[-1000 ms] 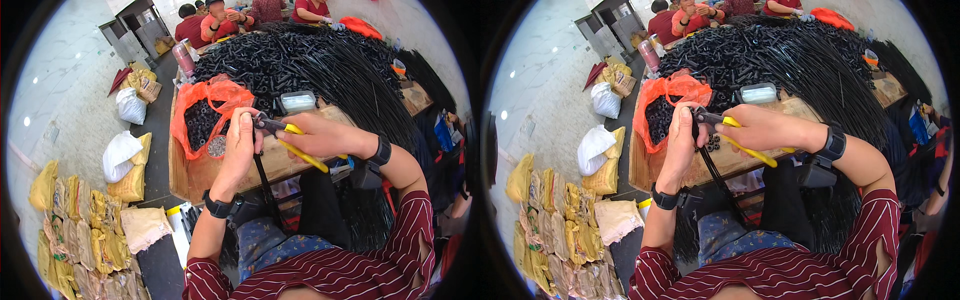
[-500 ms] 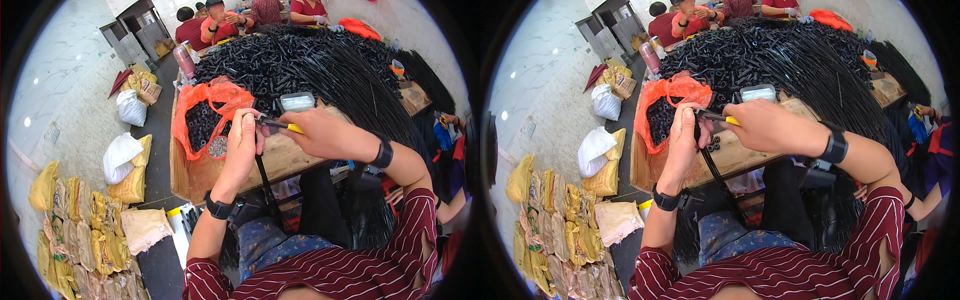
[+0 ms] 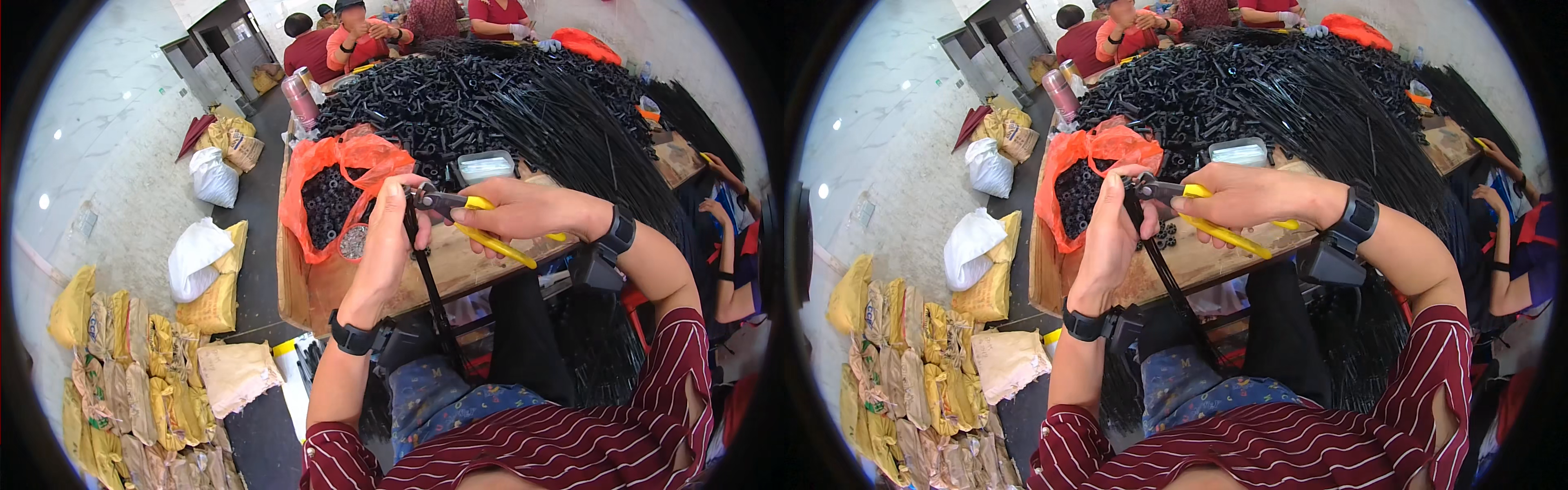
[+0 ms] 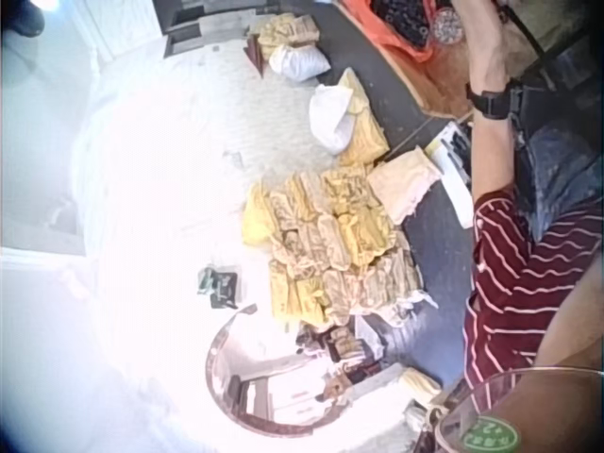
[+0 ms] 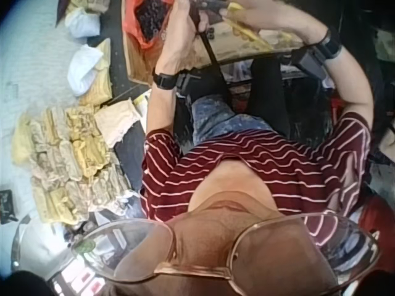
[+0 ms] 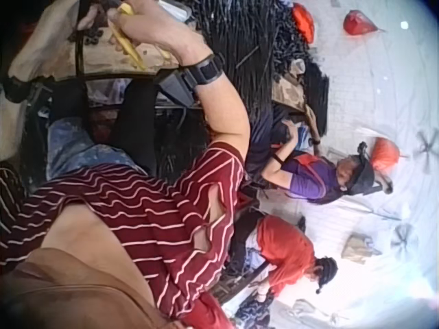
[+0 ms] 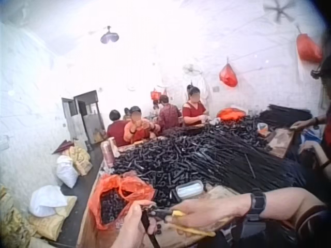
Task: The person threads small plastic rings onto a bundle of zip ties, trims the ends with shears, and slides the rings down the bundle. This process is repeated with a new set of zip ties.
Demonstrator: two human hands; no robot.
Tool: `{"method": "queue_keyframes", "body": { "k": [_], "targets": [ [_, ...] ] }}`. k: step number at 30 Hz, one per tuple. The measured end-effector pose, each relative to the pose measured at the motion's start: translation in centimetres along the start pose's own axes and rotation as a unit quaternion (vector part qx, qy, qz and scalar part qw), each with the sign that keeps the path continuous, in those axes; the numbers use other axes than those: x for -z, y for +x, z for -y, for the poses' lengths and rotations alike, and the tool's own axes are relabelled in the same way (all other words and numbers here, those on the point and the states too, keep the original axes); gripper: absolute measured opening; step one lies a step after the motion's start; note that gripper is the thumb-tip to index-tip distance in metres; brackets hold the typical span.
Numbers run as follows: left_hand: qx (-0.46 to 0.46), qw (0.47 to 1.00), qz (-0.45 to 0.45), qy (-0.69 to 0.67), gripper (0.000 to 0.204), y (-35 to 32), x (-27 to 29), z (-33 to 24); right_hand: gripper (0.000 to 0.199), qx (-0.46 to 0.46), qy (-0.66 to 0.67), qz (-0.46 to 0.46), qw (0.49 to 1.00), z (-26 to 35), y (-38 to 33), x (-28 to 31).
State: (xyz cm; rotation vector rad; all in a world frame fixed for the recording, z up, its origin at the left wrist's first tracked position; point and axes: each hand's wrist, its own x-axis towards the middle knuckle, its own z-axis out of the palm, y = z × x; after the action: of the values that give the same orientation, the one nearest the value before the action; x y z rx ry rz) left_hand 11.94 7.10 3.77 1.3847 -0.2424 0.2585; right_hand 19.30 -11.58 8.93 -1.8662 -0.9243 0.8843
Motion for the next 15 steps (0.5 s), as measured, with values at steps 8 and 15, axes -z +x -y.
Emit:
{"method": "queue_keyframes", "body": {
  "k": [8,15],
  "targets": [
    [0.025,0.999,-0.019,-0.010,0.039,0.0,0.6,0.2,0.033,0.027,-0.117,-0.040,0.992,0.8,-0.1,-0.2],
    [0.002,1.000,-0.023,0.008,0.037,0.1,0.1,0.4,0.038,-0.006,-0.174,-0.002,0.985,2.1,-0.3,0.7]
  ]
}}
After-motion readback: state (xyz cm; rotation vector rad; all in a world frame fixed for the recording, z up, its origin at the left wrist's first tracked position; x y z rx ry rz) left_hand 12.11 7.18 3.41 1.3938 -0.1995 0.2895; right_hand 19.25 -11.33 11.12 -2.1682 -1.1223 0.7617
